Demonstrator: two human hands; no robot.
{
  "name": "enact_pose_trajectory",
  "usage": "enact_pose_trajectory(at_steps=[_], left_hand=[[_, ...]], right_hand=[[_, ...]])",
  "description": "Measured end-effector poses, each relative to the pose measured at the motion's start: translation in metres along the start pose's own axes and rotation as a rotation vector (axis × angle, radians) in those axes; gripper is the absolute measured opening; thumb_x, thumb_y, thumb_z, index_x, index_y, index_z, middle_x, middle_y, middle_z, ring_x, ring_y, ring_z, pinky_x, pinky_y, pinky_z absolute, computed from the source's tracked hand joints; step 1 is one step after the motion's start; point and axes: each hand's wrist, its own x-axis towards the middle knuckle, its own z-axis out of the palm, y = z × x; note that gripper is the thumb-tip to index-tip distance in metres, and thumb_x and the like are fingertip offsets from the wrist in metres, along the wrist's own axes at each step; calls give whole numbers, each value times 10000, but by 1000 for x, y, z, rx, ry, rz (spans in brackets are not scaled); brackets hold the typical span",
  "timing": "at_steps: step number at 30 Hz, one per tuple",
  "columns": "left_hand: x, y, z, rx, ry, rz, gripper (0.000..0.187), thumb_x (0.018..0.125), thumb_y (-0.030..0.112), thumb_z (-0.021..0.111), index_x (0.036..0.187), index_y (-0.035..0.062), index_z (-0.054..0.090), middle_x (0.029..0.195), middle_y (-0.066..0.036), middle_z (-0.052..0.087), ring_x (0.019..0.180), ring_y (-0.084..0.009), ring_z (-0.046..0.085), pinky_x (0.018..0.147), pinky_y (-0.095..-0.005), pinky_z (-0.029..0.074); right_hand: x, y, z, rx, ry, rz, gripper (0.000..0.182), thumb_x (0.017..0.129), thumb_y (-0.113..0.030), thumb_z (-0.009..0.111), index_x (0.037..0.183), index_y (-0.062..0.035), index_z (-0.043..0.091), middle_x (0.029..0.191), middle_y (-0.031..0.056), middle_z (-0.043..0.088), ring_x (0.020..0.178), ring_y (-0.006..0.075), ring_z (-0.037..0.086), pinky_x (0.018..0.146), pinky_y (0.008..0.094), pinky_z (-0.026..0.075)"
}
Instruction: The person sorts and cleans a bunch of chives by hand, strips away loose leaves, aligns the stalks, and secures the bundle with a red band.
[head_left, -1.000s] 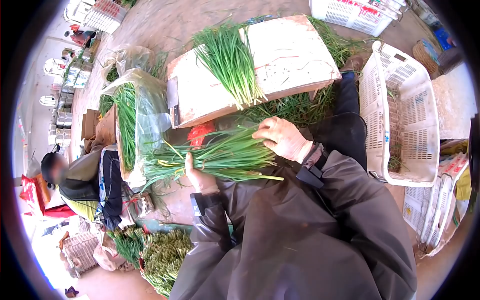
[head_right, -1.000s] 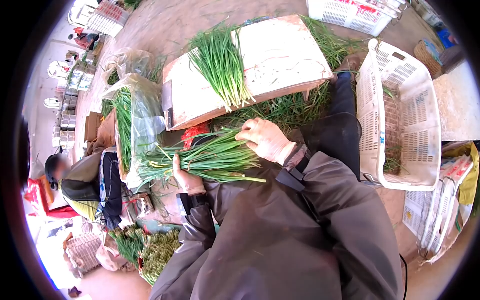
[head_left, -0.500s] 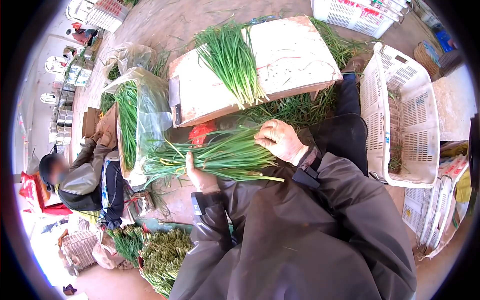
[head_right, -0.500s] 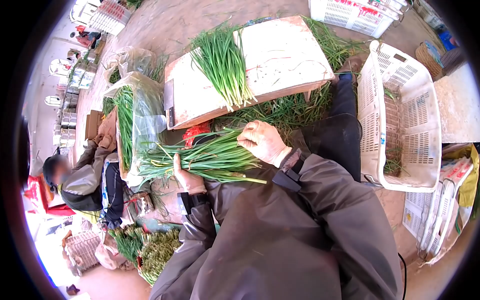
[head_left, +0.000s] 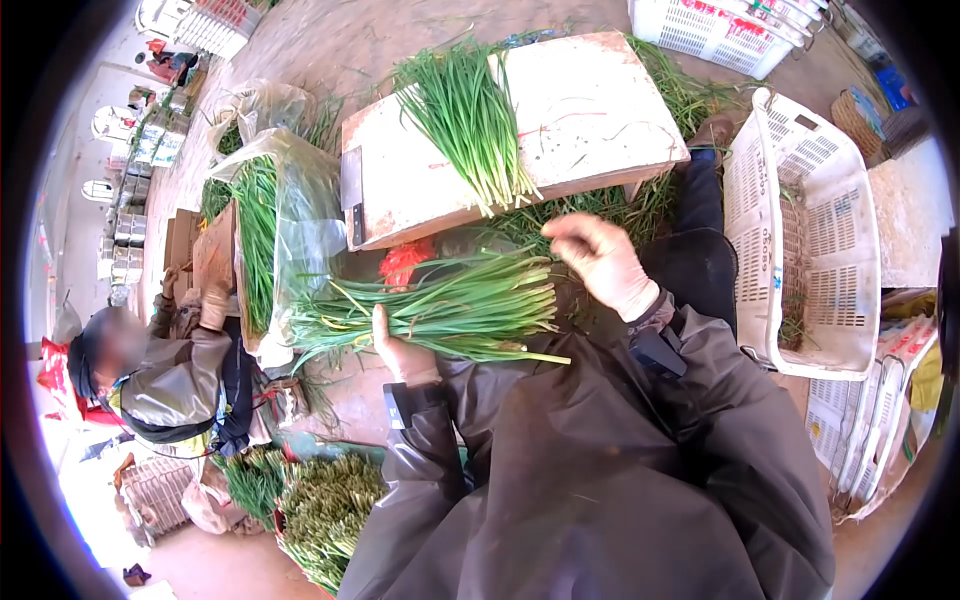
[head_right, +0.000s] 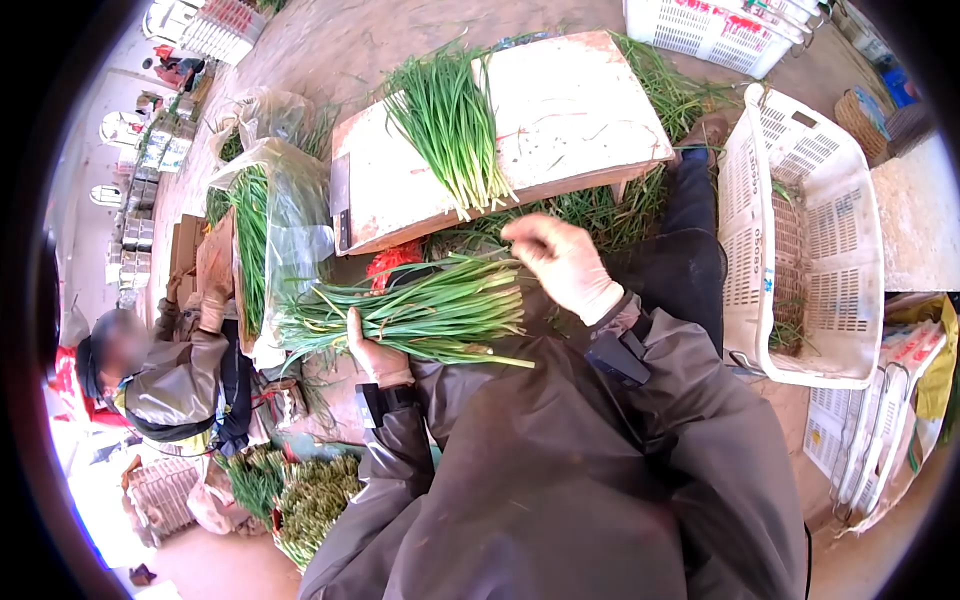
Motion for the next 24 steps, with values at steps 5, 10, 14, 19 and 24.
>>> enact_pose_trajectory(at_steps=[5,10,14,19,24], left_hand=[[-4,3,6,18,-25,-28,450,999,369,595,1259,4,633,1204,-159,692,1061,-307,679,953,-472,557],[-6,4,10,54,39,2,467,992,375,614,1281,8,627,1213,-146,693,1079,-294,677,970,-461,548],[-5,2,13,36,-15,-16,471,991,362,614,1303,10,618,1240,-138,684,1100,-286,666,988,-444,529],[-6,1,16,40,-27,-3,503,989,376,598,1323,-1,602,1257,-149,675,1115,-288,655,1006,-442,511],[-8,1,18,30,-54,5,515,991,387,584,1319,-9,600,1254,-161,676,1110,-299,657,1007,-441,511]], right_hand=[[-8,7,12,-617,-322,-213,254,836,-93,740,1085,-130,710,1046,51,687,1042,314,639,911,426,534],[-3,-2,39,-675,-312,-343,244,858,-273,737,1059,-137,711,1050,54,679,1010,289,630,867,434,498],[3,-18,65,-723,-307,-402,338,835,-361,767,1081,-140,700,1075,48,673,1056,288,614,884,440,487],[3,-19,96,-752,-320,-454,299,850,-393,747,1016,-146,716,1014,19,661,990,268,604,842,426,482],[5,-18,106,-407,-204,-347,120,830,-204,793,912,-135,741,895,13,675,890,277,636,801,410,511]])
